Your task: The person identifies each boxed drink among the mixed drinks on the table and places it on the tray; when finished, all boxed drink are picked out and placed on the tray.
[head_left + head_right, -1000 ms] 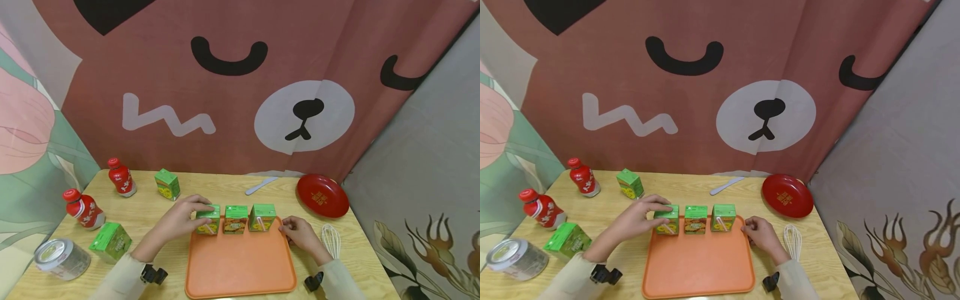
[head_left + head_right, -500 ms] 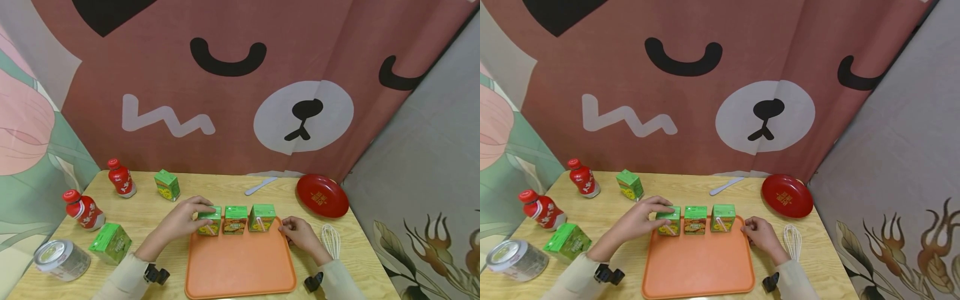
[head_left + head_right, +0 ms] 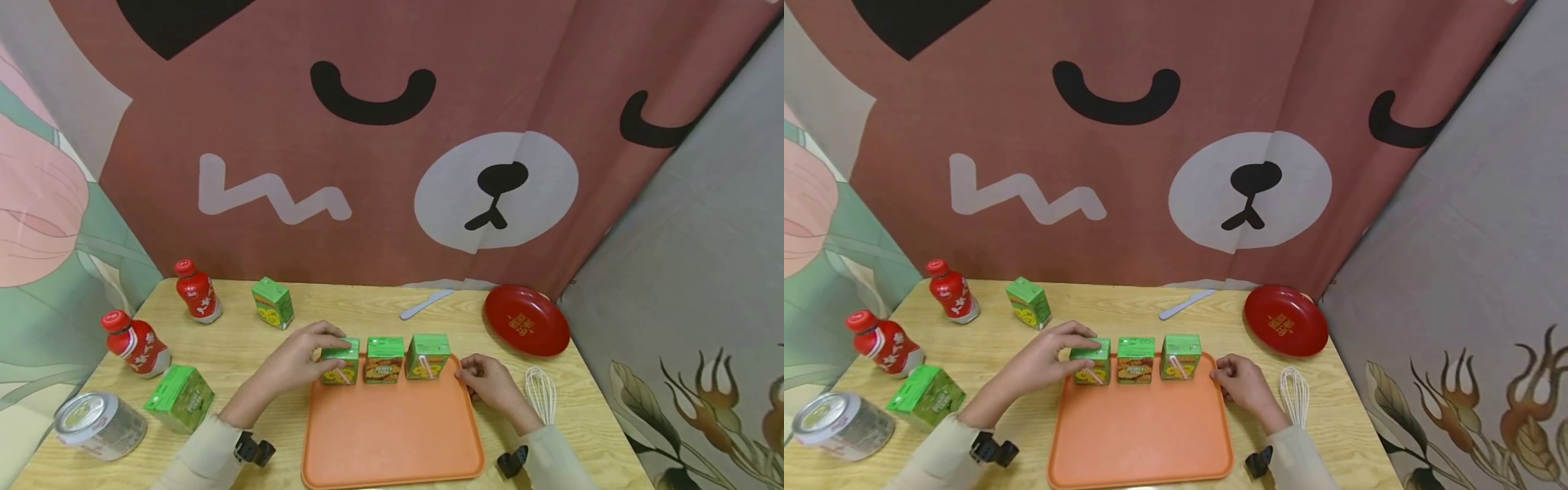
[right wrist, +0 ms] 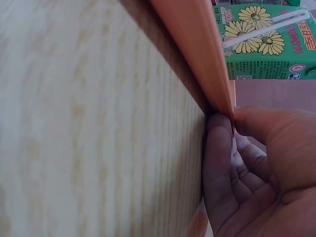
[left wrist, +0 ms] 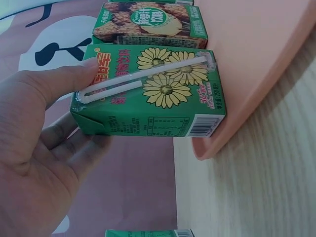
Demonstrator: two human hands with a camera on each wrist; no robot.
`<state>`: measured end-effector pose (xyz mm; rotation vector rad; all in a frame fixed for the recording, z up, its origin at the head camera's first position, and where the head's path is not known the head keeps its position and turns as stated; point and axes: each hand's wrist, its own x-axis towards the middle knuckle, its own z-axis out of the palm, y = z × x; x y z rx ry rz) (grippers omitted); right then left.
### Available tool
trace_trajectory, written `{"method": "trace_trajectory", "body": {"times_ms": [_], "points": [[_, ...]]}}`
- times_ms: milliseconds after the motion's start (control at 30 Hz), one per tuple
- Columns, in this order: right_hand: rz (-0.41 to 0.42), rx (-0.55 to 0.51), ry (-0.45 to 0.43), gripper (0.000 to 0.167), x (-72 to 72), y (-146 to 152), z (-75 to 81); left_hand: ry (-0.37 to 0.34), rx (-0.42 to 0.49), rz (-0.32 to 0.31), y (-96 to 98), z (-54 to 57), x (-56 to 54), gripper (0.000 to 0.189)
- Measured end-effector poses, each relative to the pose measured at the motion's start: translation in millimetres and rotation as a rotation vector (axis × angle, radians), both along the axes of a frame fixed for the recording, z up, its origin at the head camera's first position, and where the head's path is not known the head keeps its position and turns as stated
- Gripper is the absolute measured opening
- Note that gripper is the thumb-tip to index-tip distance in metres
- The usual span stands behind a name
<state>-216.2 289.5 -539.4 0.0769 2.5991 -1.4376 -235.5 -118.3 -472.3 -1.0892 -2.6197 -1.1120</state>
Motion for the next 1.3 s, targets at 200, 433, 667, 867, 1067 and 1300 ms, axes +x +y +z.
{"method": "trace_trajectory", "body": {"times_ms": [200, 433, 667, 867, 1067, 1300], "points": [[0.002, -0.001, 0.001, 0.019, -0.6, -0.5, -1.0, -0.049, -0.003, 0.050, -6.3, 5.1, 8.9, 0.035], [0.000, -0.012, -0.005, 0.020, -1.1, 0.1, -1.9, 0.101, -0.127, 0.333, -36.5, 17.8, 41.9, 0.038], [0.001, -0.004, -0.008, 0.022, -1.1, 0.4, -1.6, 0.261, -0.152, 0.595, -89.3, 25.8, 77.5, 0.041], [-0.009, 0.002, -0.010, 0.021, -1.6, -0.3, -2.0, 0.247, -0.169, 0.682, -118.8, 20.0, 93.0, 0.046], [0.002, 0.003, -0.007, 0.021, -2.4, 0.0, -2.6, 0.214, -0.202, 0.750, -125.7, 9.6, 99.4, 0.053], [-0.010, 0.014, -0.009, 0.018, -1.7, -1.4, -2.0, 0.123, -0.203, 0.798, -130.9, 2.7, 98.8, 0.059]]}}
